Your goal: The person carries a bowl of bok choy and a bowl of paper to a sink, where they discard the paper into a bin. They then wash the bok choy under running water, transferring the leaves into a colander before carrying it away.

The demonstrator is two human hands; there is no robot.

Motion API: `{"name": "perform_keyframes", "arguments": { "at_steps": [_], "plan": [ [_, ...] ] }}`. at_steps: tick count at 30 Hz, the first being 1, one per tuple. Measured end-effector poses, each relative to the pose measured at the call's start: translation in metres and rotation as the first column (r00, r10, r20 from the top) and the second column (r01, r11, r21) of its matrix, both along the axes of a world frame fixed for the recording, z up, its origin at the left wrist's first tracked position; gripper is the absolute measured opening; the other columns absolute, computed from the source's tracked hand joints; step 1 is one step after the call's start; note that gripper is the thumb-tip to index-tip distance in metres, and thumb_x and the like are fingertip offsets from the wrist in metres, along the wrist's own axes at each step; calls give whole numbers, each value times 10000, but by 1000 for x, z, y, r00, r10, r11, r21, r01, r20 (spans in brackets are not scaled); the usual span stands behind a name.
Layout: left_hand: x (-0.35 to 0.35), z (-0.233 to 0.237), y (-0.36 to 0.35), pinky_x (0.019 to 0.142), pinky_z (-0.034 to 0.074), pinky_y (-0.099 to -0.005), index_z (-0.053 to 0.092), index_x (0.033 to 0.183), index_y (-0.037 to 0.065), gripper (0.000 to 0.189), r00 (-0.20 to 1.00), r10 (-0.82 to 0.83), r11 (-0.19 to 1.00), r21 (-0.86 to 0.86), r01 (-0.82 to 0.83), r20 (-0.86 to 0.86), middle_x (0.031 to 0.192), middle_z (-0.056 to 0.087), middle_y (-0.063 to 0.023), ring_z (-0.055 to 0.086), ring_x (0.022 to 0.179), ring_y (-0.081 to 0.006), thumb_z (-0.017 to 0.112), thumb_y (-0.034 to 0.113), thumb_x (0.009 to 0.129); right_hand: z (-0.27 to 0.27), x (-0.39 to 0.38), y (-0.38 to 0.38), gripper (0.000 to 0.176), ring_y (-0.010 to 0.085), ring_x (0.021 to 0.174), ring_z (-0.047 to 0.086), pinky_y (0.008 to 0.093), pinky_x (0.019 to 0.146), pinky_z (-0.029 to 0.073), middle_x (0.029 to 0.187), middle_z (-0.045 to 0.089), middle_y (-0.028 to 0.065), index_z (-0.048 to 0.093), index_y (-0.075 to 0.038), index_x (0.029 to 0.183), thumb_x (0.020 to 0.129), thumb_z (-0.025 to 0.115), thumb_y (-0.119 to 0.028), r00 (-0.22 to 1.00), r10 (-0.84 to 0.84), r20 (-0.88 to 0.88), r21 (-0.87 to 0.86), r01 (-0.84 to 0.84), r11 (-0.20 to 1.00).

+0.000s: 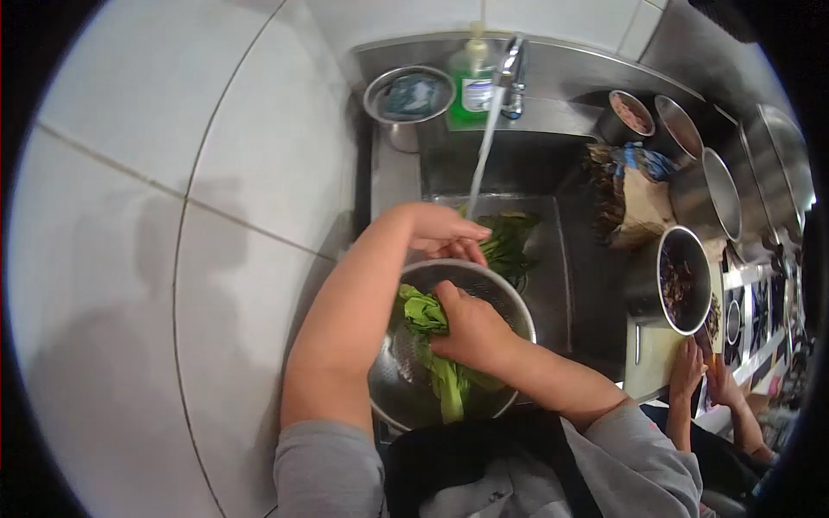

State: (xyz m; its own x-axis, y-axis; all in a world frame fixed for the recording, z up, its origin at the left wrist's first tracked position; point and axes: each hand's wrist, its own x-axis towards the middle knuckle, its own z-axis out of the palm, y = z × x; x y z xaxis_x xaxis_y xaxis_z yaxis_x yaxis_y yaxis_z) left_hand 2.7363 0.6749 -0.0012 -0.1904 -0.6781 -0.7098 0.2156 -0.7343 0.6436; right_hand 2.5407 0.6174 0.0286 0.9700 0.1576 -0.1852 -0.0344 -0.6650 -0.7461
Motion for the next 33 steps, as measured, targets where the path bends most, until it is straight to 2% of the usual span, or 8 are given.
{"name": "perform_keyframes", "arguments": {
  "at_steps": [7, 10, 15, 19, 25, 28, 31, 33],
  "plan": [
    [13, 4, 27, 700, 482, -279, 607, 1055, -25, 473, 950, 287, 948, 179, -263, -124, 886, 651, -99, 606, 772, -152, 491, 406, 901, 12, 5, -12, 679, 393, 1080, 482, 418, 911, 406, 1120, 488, 227, 380, 21, 1198, 639, 732, -135, 949, -148, 277, 456, 5, 890],
    [1, 17, 36, 693, 488, -278, 614, 1047, -5, 409, 953, 302, 950, 79, -301, -10, 897, 654, -83, 605, 806, -128, 598, 357, 859, 14, 13, 2, 880, 435, 1220, 331, 440, 1016, 336, 1318, 307, 242, 279, -2, 1345, 658, 778, -233, 955, -88, 285, 272, 8, 962],
    [-15, 36, 50, 682, 483, -250, 631, 1005, -11, 288, 834, 512, 850, 18, -526, 208, 889, 654, -76, 609, 782, -124, 634, 231, 849, 32, 38, -57, 565, 334, 1087, 519, 394, 948, 406, 1169, 525, 188, 488, -23, 1212, 733, 726, -207, 841, -48, 540, 374, -188, 908],
    [5, 6, 43, 681, 476, -244, 642, 984, -10, 267, 958, 261, 937, 208, -281, 122, 875, 655, -67, 603, 758, -113, 651, 210, 832, 2, 60, -121, 605, 348, 983, 588, 385, 823, 473, 1033, 583, 248, 508, 50, 1139, 751, 689, -377, 992, -121, 32, 264, 109, 958],
    [6, -5, 50, 649, 485, -244, 636, 977, -22, 256, 959, 269, 952, 127, -279, 87, 831, 658, -61, 612, 721, -118, 636, 193, 838, -18, 46, -103, 563, 311, 1009, 586, 368, 815, 479, 1113, 584, 204, 508, -21, 1189, 829, 588, -447, 971, 236, -30, 400, -205, 893],
    [2, -2, 57, 644, 490, -249, 636, 967, -27, 245, 953, 302, 941, 148, -304, 32, 820, 659, -62, 613, 718, -117, 618, 186, 847, -60, 76, -131, 342, 163, 828, 623, 284, 747, 500, 924, 649, 98, 604, -46, 1080, 902, 520, -325, 873, 383, -302, 795, 8, 607],
    [1, -10, 54, 658, 487, -244, 643, 959, -18, 240, 971, 226, 951, 199, -238, 81, 825, 661, -63, 609, 738, -113, 625, 190, 842, -175, 116, -151, 252, 235, 807, 642, 345, 742, 509, 870, 666, 156, 642, -64, 1005, 866, 559, -258, 989, -14, -146, 321, 61, 945],
    [-3, -8, 48, 665, 486, -237, 655, 941, -4, 228, 957, 135, 937, 282, -208, 257, 827, 663, -72, 610, 757, -111, 643, 197, 834, -204, 114, -140, 348, 302, 1091, 546, 451, 917, 426, 1143, 579, 198, 573, -76, 1162, 829, 586, -179, 965, -84, -247, 51, 99, 994]
  ]
}}
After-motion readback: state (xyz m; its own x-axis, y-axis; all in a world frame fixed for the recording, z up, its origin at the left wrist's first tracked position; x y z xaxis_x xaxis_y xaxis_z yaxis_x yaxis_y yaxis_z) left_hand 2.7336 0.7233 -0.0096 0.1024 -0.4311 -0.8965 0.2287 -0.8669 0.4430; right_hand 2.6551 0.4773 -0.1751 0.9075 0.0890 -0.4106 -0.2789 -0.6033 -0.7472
